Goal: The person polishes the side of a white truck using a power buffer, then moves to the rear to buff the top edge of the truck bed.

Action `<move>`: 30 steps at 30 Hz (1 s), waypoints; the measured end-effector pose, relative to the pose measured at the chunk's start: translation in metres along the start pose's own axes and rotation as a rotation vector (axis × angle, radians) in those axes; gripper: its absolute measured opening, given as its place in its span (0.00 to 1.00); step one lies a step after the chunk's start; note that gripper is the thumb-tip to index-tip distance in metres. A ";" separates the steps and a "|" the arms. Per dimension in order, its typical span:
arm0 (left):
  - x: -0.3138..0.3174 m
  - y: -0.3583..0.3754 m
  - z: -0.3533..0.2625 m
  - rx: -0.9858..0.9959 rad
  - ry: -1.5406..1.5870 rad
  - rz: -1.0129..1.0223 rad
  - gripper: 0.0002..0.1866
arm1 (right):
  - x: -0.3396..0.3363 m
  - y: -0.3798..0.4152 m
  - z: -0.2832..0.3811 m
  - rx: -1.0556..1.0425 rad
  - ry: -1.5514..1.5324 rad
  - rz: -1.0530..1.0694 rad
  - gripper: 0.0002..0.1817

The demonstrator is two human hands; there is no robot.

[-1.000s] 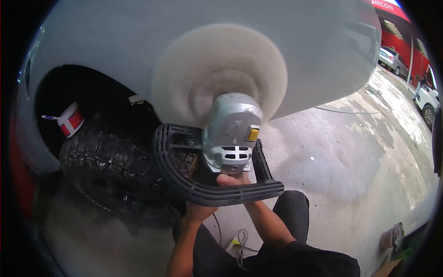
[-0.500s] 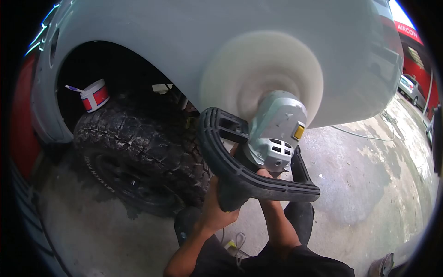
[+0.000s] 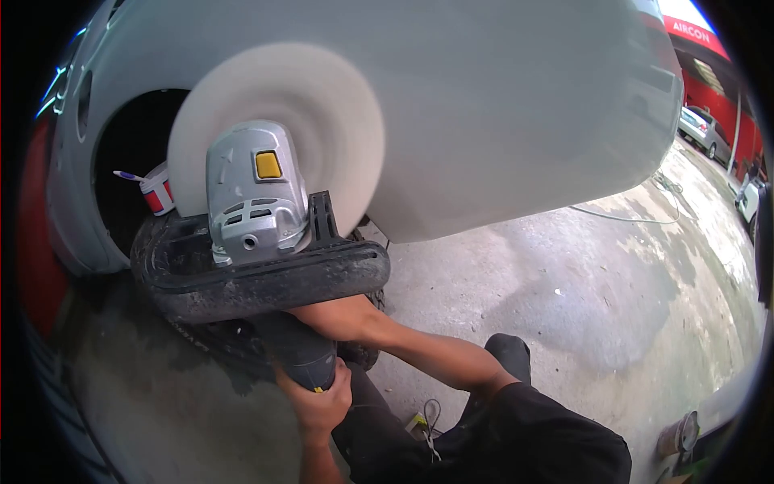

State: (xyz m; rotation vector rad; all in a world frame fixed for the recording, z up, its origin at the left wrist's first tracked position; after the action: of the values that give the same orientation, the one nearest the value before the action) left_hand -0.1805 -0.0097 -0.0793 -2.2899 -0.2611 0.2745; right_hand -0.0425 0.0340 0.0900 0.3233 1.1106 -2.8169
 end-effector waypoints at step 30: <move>0.063 -0.021 -0.013 0.066 0.197 0.176 0.47 | -0.082 0.024 -0.001 0.068 0.085 -0.200 0.34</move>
State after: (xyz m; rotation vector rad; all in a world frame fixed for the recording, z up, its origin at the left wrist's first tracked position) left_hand -0.1187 0.0121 -0.0623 -2.2572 0.0504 0.1422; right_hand 0.0414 0.0178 0.0919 0.3593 1.1241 -3.0484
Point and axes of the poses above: each hand's wrist, its own y-axis away from the middle knuckle, its own x-axis out of the palm, z = x × y, the point moved 3 cm from there along -y, towards the middle knuckle, and after that the axes turned 14 degrees about y, right-handed, at the moved point
